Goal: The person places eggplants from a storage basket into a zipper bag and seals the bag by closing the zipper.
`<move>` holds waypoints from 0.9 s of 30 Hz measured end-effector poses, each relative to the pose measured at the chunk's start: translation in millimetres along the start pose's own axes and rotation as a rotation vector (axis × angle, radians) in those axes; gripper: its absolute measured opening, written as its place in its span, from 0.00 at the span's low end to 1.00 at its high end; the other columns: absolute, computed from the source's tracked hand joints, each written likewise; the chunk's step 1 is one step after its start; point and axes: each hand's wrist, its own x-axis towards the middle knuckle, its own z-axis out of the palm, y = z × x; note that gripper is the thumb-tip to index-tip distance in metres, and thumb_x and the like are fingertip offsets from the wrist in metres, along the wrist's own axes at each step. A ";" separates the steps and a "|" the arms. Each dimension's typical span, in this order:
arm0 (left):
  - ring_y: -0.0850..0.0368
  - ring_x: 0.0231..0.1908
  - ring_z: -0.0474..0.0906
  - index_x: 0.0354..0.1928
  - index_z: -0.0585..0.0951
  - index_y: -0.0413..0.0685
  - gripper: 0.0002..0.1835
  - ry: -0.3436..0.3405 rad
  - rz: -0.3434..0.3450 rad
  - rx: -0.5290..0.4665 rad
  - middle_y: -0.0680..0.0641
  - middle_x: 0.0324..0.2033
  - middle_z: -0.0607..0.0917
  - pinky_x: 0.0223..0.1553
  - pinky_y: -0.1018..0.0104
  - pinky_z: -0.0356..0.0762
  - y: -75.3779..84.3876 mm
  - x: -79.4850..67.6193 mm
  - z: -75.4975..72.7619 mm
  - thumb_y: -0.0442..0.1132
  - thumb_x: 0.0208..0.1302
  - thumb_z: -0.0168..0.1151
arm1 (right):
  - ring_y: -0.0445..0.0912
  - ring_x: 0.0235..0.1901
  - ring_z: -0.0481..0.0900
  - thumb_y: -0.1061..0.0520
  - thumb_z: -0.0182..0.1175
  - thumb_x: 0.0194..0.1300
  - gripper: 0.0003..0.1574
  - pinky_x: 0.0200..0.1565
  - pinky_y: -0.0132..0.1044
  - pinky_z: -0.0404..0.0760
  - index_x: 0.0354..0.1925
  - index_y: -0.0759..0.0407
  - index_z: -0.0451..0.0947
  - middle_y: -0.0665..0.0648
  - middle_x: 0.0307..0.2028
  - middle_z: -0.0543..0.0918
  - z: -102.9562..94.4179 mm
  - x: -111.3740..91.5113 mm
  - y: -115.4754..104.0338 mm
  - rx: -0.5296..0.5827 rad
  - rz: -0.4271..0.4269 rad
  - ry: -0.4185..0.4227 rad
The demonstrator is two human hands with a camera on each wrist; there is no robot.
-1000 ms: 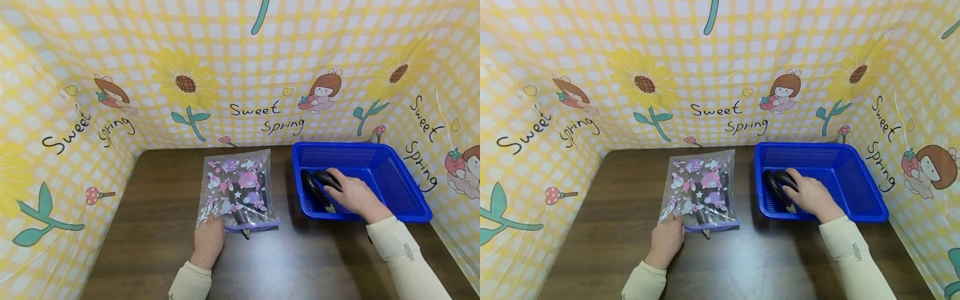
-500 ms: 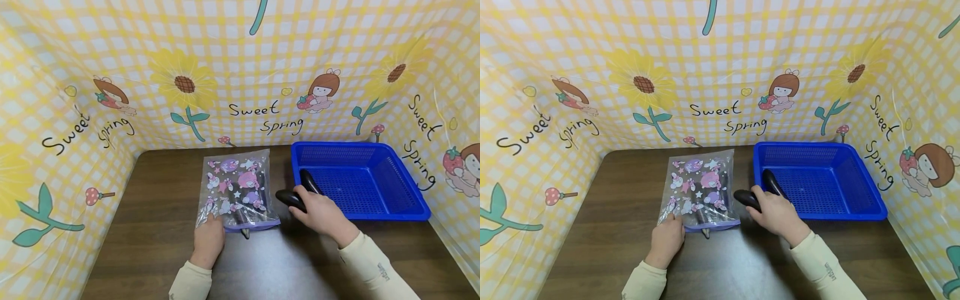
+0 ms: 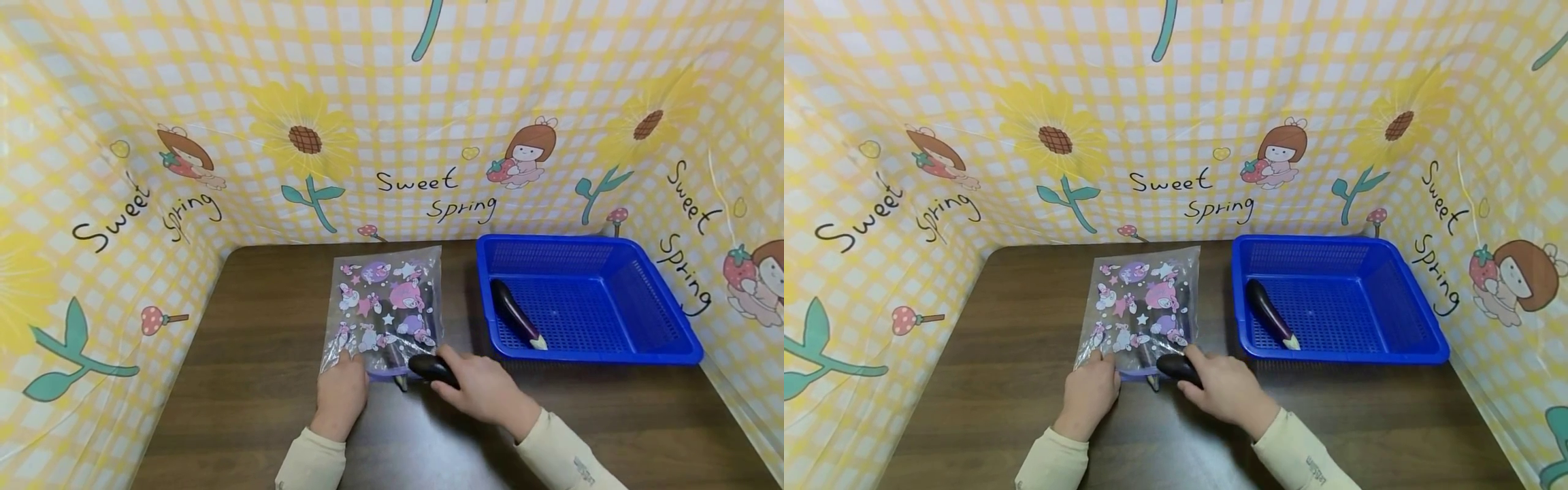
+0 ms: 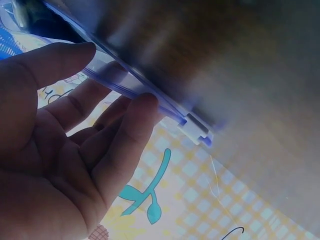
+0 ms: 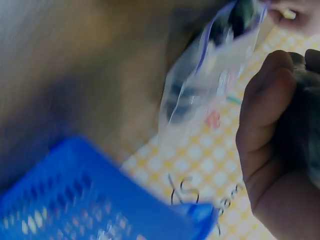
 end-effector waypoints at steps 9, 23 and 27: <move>0.46 0.12 0.70 0.28 0.78 0.35 0.16 -0.055 -0.015 -0.010 0.40 0.23 0.74 0.12 0.52 0.68 1.2 -0.1 -4.4 0.42 0.44 0.71 | 0.42 0.19 0.72 0.45 0.62 0.53 0.33 0.19 0.37 0.68 0.54 0.55 0.65 0.50 0.28 0.77 34.8 2.6 -39.3 0.087 0.081 -0.063; 0.46 0.11 0.70 0.32 0.77 0.34 0.22 -0.043 -0.029 0.000 0.39 0.23 0.74 0.12 0.51 0.68 1.2 -0.7 -2.2 0.49 0.50 0.69 | 0.48 0.17 0.75 0.43 0.66 0.51 0.32 0.18 0.43 0.70 0.46 0.62 0.69 0.53 0.19 0.77 63.5 13.1 -70.8 0.046 0.239 -0.041; 0.45 0.10 0.69 0.31 0.74 0.35 0.22 -0.019 -0.025 0.004 0.39 0.21 0.73 0.11 0.51 0.67 0.2 -0.6 -0.7 0.48 0.49 0.69 | 0.49 0.17 0.75 0.43 0.65 0.52 0.33 0.18 0.43 0.69 0.47 0.63 0.69 0.55 0.19 0.77 67.9 17.7 -76.2 0.041 0.286 -0.036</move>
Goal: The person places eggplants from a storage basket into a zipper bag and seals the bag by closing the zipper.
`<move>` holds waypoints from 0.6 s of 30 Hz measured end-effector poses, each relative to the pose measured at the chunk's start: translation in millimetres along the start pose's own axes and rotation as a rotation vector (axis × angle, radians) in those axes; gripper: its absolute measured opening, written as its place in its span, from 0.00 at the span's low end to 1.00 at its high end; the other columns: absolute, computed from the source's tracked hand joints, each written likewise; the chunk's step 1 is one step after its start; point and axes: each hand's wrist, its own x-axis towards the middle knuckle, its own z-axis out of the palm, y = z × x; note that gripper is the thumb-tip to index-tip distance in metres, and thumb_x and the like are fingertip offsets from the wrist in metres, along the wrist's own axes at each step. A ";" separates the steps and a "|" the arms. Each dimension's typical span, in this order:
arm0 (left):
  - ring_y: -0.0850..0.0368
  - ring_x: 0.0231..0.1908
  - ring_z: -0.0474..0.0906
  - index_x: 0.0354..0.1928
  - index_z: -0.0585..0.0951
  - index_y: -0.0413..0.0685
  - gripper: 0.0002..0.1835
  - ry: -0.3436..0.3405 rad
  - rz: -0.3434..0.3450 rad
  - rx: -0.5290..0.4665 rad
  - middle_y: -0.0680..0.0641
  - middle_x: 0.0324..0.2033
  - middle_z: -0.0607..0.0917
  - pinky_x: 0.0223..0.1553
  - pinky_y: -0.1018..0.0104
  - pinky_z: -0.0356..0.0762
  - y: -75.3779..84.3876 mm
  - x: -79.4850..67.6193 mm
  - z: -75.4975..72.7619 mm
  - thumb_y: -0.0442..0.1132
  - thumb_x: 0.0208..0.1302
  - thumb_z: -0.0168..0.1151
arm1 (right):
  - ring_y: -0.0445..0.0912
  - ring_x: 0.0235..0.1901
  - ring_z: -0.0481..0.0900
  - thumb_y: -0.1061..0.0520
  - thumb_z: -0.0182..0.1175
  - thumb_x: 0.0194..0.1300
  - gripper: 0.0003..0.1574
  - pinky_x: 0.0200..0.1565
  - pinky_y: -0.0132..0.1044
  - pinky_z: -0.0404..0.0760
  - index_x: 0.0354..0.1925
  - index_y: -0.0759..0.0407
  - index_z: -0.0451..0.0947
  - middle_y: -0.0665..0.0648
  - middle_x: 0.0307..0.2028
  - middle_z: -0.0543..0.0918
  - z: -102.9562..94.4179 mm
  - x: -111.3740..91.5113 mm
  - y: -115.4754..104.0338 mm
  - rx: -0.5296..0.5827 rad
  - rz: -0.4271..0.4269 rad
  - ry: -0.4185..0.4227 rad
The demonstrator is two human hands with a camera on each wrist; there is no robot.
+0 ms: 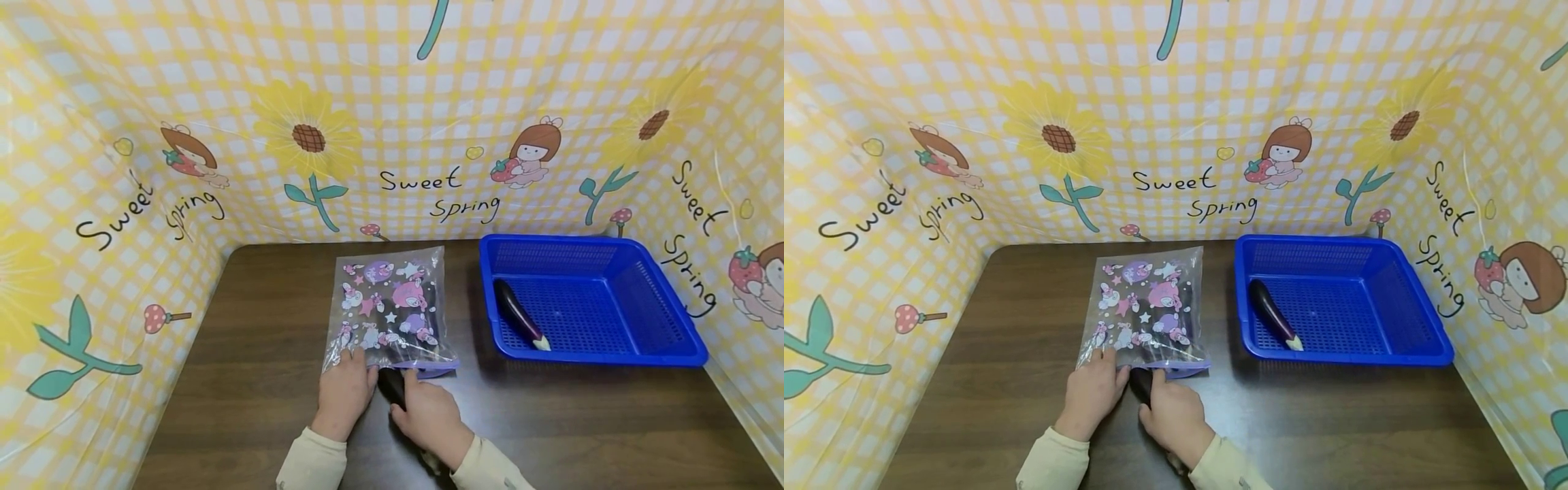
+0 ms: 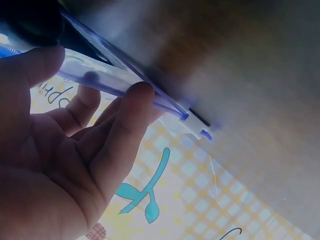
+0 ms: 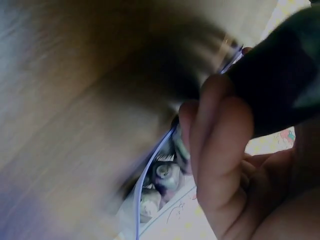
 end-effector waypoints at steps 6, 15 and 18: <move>0.45 0.09 0.69 0.31 0.72 0.35 0.20 0.019 0.001 -0.004 0.39 0.20 0.73 0.10 0.51 0.66 0.4 -0.3 -1.3 0.46 0.49 0.67 | 0.50 0.13 0.72 0.43 0.66 0.52 0.36 0.14 0.43 0.66 0.49 0.64 0.65 0.54 0.15 0.74 6.6 5.4 -8.3 -0.014 0.070 0.040; 0.44 0.10 0.69 0.28 0.73 0.36 0.18 0.055 0.024 -0.022 0.40 0.20 0.72 0.10 0.50 0.66 1.9 0.0 -5.0 0.43 0.46 0.68 | 0.49 0.10 0.71 0.42 0.68 0.50 0.36 0.11 0.42 0.64 0.44 0.61 0.62 0.52 0.12 0.72 15.0 9.2 -12.2 -0.060 0.042 0.125; 0.43 0.10 0.69 0.29 0.74 0.36 0.18 0.053 0.029 -0.021 0.39 0.20 0.72 0.10 0.50 0.66 1.4 -0.4 -4.7 0.43 0.46 0.68 | 0.49 0.11 0.71 0.41 0.67 0.52 0.35 0.12 0.42 0.64 0.46 0.61 0.63 0.52 0.13 0.72 15.7 8.8 -10.7 -0.068 0.031 0.133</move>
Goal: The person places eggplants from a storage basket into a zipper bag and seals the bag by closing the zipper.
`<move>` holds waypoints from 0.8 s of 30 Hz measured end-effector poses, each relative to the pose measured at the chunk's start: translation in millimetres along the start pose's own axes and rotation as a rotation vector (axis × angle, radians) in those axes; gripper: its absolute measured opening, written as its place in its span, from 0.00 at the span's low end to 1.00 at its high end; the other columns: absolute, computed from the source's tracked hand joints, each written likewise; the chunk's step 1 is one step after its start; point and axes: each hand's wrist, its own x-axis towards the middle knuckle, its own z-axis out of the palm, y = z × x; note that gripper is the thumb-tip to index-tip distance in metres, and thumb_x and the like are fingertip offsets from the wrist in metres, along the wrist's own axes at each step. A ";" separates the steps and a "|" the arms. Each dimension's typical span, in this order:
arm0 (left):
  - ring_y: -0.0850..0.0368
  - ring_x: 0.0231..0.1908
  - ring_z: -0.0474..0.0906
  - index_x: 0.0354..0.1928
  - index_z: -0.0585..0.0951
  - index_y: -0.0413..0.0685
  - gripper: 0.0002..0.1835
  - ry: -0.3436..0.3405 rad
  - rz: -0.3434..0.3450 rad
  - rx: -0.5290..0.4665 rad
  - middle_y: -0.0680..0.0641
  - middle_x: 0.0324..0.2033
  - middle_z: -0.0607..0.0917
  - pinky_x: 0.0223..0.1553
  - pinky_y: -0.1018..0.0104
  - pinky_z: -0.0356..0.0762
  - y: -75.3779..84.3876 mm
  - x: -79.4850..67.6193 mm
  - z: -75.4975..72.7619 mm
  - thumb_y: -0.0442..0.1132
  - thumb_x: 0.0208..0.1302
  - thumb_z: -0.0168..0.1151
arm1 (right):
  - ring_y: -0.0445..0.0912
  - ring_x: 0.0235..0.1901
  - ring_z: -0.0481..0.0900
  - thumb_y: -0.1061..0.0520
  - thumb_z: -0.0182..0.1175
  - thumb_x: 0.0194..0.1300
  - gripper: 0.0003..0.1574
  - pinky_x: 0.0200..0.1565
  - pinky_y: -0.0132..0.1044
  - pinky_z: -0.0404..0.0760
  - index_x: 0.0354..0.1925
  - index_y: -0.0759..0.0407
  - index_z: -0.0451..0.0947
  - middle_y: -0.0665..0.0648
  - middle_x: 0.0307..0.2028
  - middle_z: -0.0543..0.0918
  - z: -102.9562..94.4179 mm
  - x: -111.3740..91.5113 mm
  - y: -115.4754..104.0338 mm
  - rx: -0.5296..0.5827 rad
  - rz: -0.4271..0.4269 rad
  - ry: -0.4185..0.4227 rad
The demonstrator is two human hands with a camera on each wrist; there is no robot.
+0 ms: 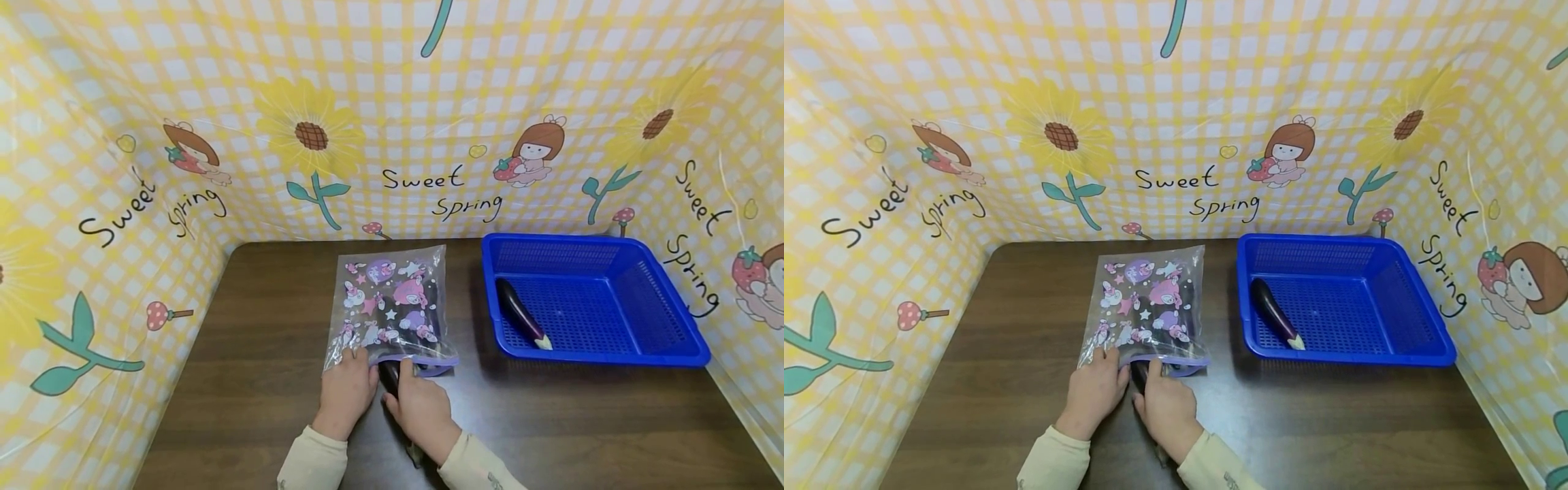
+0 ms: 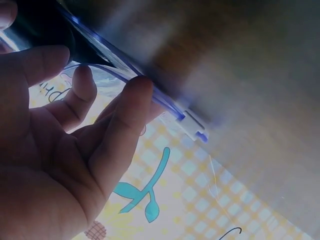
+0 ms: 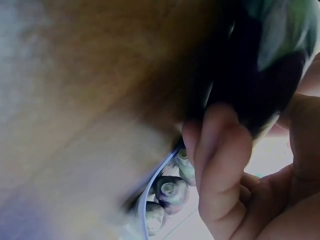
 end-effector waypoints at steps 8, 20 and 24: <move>0.43 0.12 0.71 0.31 0.76 0.34 0.19 -0.030 -0.005 0.016 0.38 0.22 0.74 0.12 0.49 0.67 -0.2 -0.9 -0.6 0.45 0.47 0.68 | 0.51 0.15 0.75 0.40 0.63 0.56 0.30 0.14 0.43 0.66 0.45 0.59 0.68 0.54 0.19 0.76 -7.1 -6.2 8.3 0.030 -0.011 -0.025; 0.46 0.10 0.68 0.28 0.75 0.35 0.19 0.001 0.020 0.026 0.39 0.20 0.72 0.09 0.53 0.65 1.5 -0.2 -3.0 0.44 0.45 0.69 | 0.50 0.13 0.71 0.30 0.63 0.50 0.35 0.14 0.43 0.64 0.32 0.60 0.68 0.54 0.15 0.70 -30.4 -44.3 12.5 0.000 0.015 -0.123; 0.46 0.11 0.69 0.28 0.75 0.35 0.18 -0.006 0.017 0.024 0.39 0.21 0.73 0.10 0.53 0.66 2.1 -0.7 -3.5 0.43 0.46 0.69 | 0.47 0.12 0.68 0.26 0.61 0.48 0.36 0.14 0.43 0.63 0.23 0.55 0.67 0.50 0.14 0.68 -35.5 -55.4 12.7 0.047 0.020 -0.242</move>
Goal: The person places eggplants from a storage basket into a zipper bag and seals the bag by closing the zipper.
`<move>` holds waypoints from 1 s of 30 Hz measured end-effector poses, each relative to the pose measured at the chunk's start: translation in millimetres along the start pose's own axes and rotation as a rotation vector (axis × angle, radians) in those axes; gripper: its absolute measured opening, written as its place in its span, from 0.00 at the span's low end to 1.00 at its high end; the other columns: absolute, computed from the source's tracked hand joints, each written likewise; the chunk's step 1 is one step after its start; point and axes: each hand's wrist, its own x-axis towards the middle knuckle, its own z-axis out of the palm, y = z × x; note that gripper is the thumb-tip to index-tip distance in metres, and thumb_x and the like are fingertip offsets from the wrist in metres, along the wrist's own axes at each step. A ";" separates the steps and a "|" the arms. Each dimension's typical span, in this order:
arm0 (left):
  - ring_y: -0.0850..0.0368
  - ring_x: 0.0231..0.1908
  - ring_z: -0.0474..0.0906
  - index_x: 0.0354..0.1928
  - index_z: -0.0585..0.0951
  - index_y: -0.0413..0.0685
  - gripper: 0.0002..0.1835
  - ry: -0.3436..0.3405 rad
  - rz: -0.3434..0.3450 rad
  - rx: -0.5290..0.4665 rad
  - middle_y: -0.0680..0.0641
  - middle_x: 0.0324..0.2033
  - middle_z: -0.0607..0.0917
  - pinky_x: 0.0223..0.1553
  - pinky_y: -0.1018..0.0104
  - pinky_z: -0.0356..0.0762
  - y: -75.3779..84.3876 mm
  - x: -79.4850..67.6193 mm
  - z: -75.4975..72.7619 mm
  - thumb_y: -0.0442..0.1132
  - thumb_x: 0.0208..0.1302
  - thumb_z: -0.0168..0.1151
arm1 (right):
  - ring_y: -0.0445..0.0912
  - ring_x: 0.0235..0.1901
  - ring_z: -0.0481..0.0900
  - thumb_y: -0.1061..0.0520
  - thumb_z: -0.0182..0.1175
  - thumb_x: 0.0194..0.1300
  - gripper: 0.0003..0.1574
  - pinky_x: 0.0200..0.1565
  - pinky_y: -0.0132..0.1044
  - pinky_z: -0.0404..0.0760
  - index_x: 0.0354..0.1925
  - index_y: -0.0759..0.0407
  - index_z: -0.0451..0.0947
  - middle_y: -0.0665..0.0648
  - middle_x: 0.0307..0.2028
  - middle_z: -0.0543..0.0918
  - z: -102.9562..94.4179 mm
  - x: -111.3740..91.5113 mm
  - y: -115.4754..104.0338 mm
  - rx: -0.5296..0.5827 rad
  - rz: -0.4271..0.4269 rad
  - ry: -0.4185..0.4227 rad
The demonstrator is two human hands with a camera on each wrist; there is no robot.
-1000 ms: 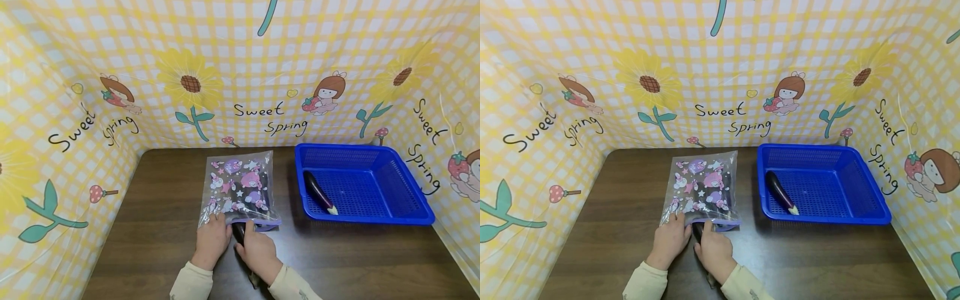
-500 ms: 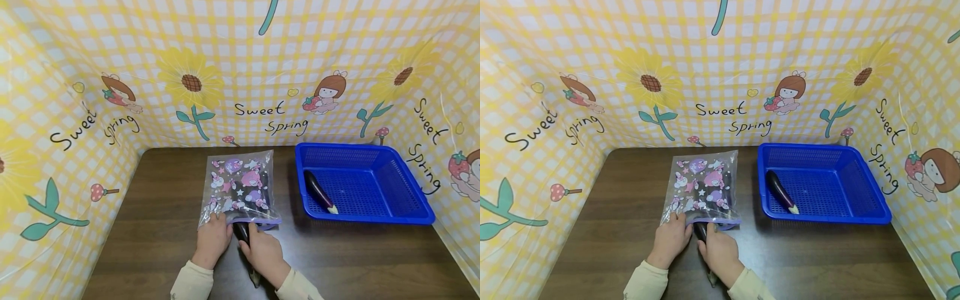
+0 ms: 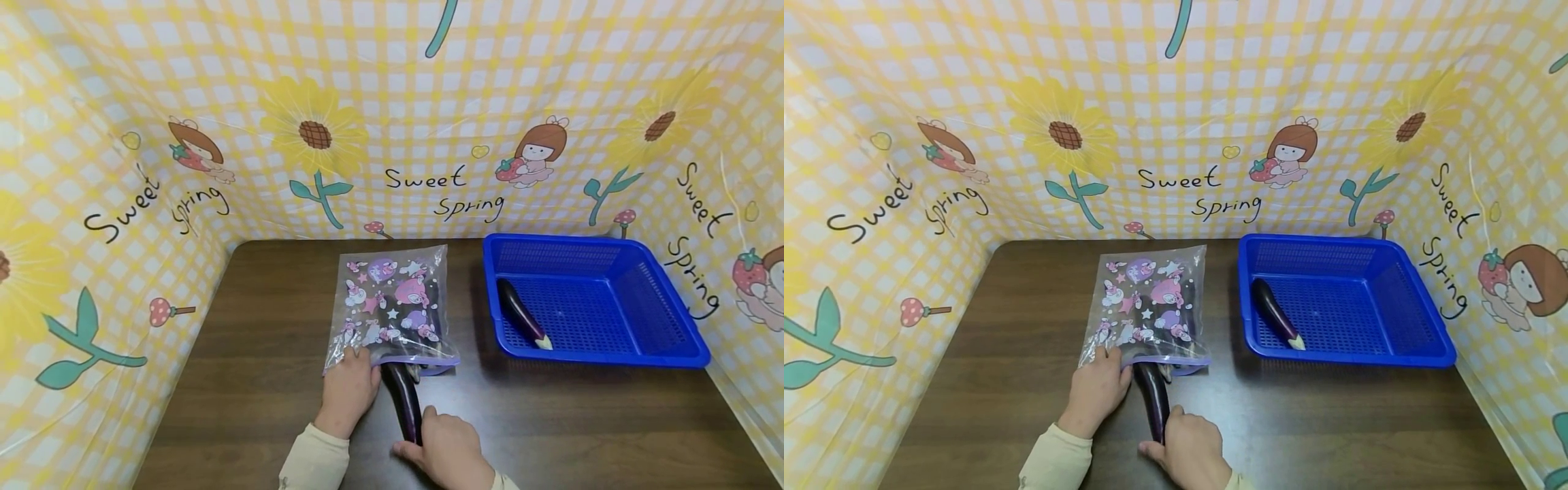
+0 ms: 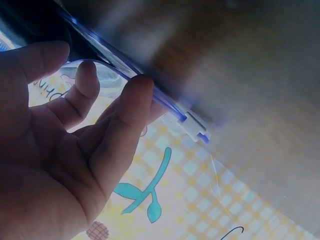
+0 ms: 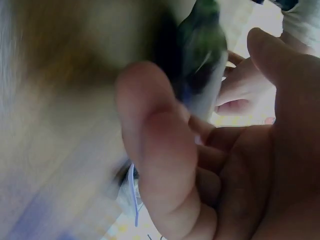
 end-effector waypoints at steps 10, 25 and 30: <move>0.47 0.11 0.69 0.28 0.75 0.35 0.17 -0.044 -0.021 -0.020 0.39 0.21 0.73 0.10 0.53 0.66 1.4 -0.6 1.3 0.43 0.46 0.68 | 0.45 0.14 0.70 0.38 0.63 0.53 0.23 0.17 0.43 0.67 0.14 0.48 0.71 0.49 0.13 0.70 5.5 -1.6 -3.5 0.016 -0.035 -0.154; 0.49 0.10 0.68 0.26 0.74 0.36 0.14 -0.051 -0.027 -0.026 0.40 0.21 0.72 0.10 0.54 0.66 1.5 -0.9 0.5 0.41 0.45 0.66 | 0.45 0.11 0.68 0.41 0.64 0.53 0.22 0.14 0.41 0.64 0.15 0.49 0.67 0.48 0.12 0.68 11.1 1.7 -10.4 0.063 -0.034 0.051; 0.49 0.10 0.67 0.25 0.74 0.36 0.13 -0.049 -0.027 -0.033 0.41 0.21 0.71 0.10 0.54 0.65 2.0 -1.6 0.6 0.40 0.45 0.65 | 0.46 0.12 0.69 0.42 0.65 0.51 0.22 0.14 0.41 0.64 0.16 0.50 0.67 0.49 0.12 0.69 13.3 5.5 -10.5 0.042 -0.038 0.131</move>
